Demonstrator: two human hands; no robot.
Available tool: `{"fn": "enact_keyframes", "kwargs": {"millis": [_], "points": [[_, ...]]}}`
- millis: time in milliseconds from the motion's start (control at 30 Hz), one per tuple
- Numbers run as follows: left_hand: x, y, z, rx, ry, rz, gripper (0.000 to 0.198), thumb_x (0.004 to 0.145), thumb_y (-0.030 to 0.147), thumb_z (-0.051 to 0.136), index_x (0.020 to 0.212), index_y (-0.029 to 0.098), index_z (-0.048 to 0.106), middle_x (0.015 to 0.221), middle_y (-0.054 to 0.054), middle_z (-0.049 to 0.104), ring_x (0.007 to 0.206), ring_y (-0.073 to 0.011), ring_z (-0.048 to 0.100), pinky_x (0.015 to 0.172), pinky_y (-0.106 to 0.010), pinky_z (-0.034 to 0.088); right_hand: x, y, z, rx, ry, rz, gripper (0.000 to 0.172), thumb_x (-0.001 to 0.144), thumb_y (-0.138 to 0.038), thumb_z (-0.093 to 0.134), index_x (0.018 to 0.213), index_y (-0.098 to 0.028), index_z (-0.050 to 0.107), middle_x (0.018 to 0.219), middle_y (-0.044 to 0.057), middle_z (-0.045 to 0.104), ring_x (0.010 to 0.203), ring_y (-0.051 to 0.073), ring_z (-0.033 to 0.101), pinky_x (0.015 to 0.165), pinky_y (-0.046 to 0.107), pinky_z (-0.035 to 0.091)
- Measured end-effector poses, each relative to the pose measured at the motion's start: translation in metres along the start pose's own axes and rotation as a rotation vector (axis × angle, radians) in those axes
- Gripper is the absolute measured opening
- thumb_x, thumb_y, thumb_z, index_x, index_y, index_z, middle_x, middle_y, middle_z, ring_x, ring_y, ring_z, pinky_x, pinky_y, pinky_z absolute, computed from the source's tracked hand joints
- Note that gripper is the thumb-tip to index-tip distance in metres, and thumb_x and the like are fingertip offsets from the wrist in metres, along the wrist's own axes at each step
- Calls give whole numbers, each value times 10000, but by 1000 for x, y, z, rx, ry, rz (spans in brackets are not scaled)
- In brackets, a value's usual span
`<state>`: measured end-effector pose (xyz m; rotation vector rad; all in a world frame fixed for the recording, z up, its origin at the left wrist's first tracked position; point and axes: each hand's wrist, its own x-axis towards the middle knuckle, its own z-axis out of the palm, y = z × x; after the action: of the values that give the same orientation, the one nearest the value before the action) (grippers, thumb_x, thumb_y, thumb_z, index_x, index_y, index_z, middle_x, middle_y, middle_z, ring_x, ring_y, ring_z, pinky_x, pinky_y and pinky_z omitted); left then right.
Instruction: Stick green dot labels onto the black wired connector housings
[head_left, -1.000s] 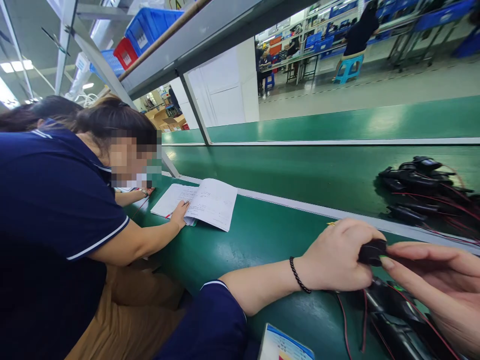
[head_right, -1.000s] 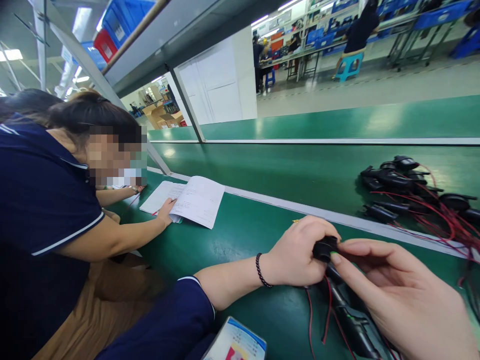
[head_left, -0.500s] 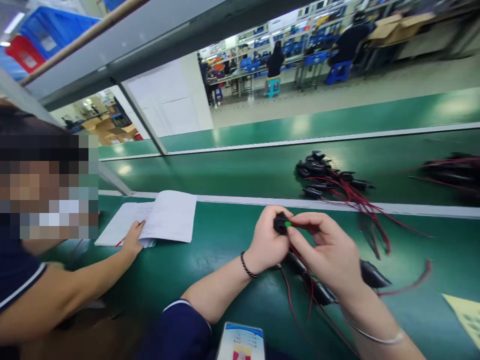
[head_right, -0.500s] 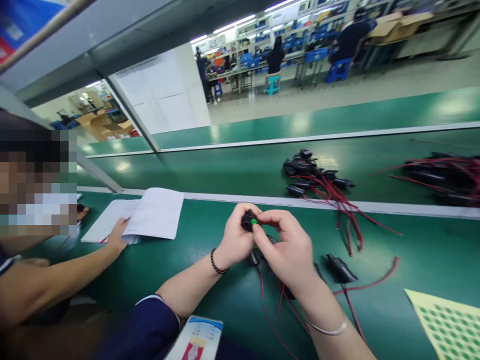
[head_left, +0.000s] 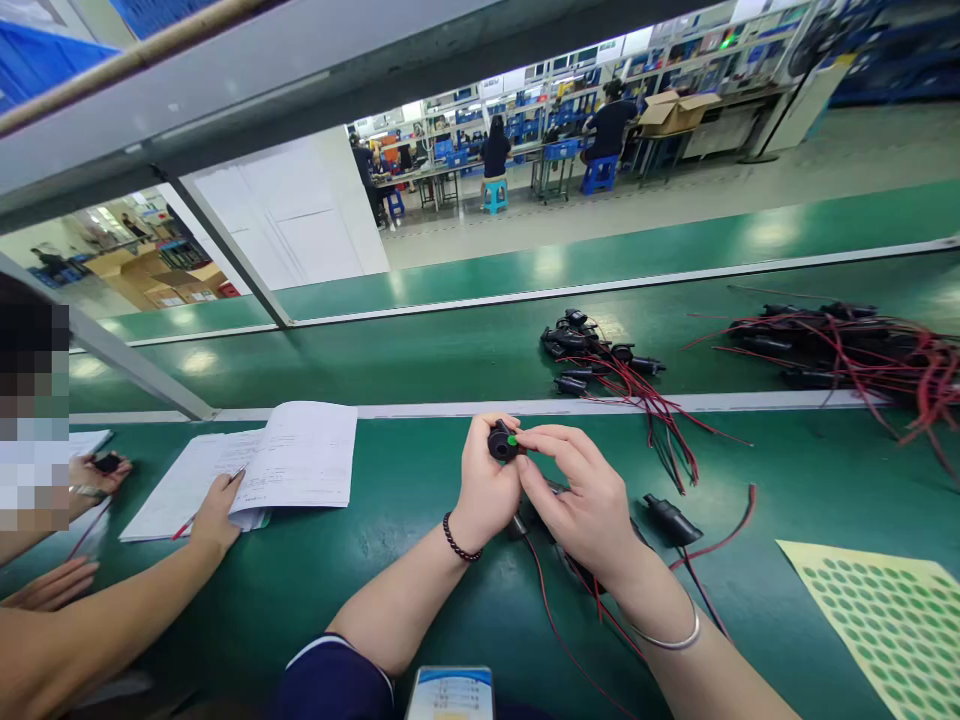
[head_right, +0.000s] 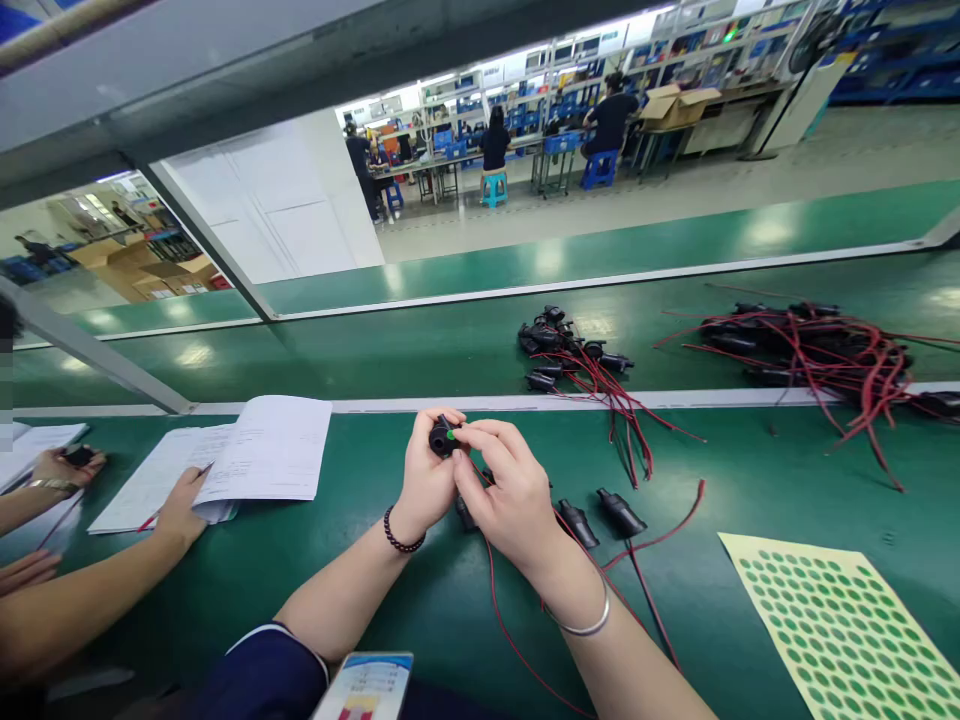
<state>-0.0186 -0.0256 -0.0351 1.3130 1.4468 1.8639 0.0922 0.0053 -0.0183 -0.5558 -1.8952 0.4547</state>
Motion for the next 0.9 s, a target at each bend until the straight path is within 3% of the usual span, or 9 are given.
{"fn": "enact_keyframes", "kwargs": {"millis": [533, 700, 900], "points": [[5, -7, 4, 71, 17, -8, 274, 692, 92, 569, 924, 212, 486, 967, -42, 584, 939, -205, 564, 896, -385, 462, 2, 5, 3, -289, 90, -251, 190, 878, -138, 613, 1043, -221, 660, 911, 69, 702, 782, 178, 693, 715, 275, 566], [6, -5, 5, 88, 9, -24, 265, 698, 104, 590, 905, 217, 471, 947, -40, 578, 940, -213, 567, 905, -403, 472, 5, 5, 4, -355, 155, -348, 159, 848, -115, 661, 988, -190, 672, 844, 75, 719, 689, 159, 694, 620, 236, 546], [5, -6, 5, 122, 25, 37, 231, 722, 130, 579, 901, 220, 463, 940, -45, 575, 932, -217, 569, 892, -415, 481, 5, 6, 5, -334, 159, -329, 151, 854, -131, 654, 977, -213, 688, 837, 55, 722, 683, 151, 700, 620, 232, 554]]}}
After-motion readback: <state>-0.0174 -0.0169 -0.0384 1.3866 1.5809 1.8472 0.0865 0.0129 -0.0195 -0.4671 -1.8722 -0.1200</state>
